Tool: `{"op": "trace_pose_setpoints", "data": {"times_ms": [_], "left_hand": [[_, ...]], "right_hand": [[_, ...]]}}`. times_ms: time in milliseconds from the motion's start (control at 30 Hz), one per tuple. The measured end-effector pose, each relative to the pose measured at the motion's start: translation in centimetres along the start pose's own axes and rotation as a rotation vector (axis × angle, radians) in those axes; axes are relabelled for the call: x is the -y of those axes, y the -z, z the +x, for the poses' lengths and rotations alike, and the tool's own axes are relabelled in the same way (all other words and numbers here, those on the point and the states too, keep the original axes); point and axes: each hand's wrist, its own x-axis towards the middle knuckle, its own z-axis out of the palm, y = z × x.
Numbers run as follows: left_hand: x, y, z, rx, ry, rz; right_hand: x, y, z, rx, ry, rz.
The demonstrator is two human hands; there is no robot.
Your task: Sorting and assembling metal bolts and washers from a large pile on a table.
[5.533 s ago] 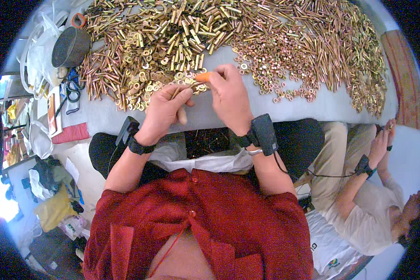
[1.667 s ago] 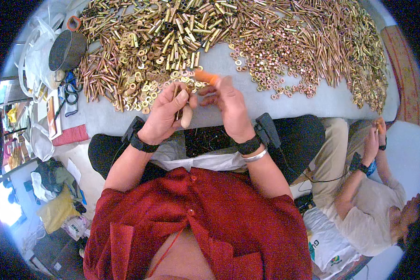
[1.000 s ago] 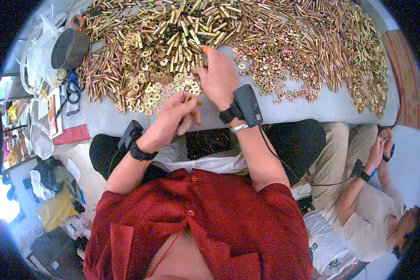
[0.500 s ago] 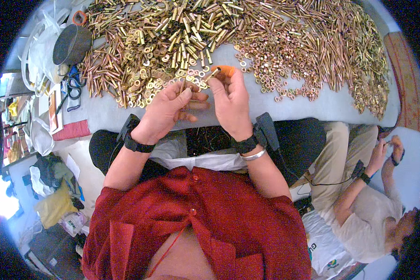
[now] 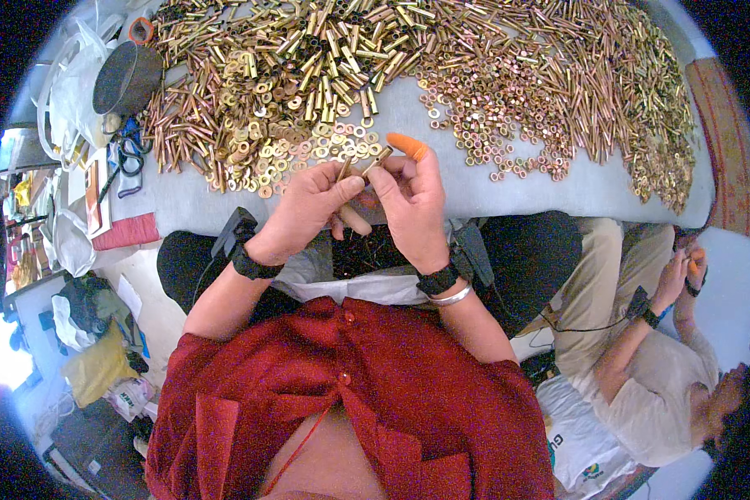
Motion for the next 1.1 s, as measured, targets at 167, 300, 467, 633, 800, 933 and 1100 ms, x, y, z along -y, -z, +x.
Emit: {"op": "trace_pose_setpoints", "data": {"times_ms": [167,300,467,633,800,933,1100], "left_hand": [[-0.2,-0.3,-0.2,0.037,0.026,-0.14],[0.1,0.6,0.2,0.042,0.058,-0.077],[-0.6,0.3,0.0,-0.057,-0.009,-0.096],[-0.6,0.5,0.1,-0.085,-0.011,-0.138],[-0.5,0.4,0.0,-0.098,-0.003,-0.117],[-0.3,-0.2,0.3,-0.092,-0.041,-0.069],[0.6,-0.3,0.6,-0.046,-0.01,-0.071]], "right_hand": [[0.5,0.8,-0.2,0.018,-0.001,-0.074],[0.4,1.9,1.1,0.039,0.096,-0.478],[-1.0,1.7,4.0,-0.053,0.517,-1.075],[-1.7,1.9,4.3,-0.03,0.542,-1.131],[-1.4,2.4,3.4,-0.072,0.541,-1.077],[-0.1,1.8,2.4,-0.108,0.157,-0.578],[-0.5,0.6,1.0,0.01,0.053,-0.362]]}}
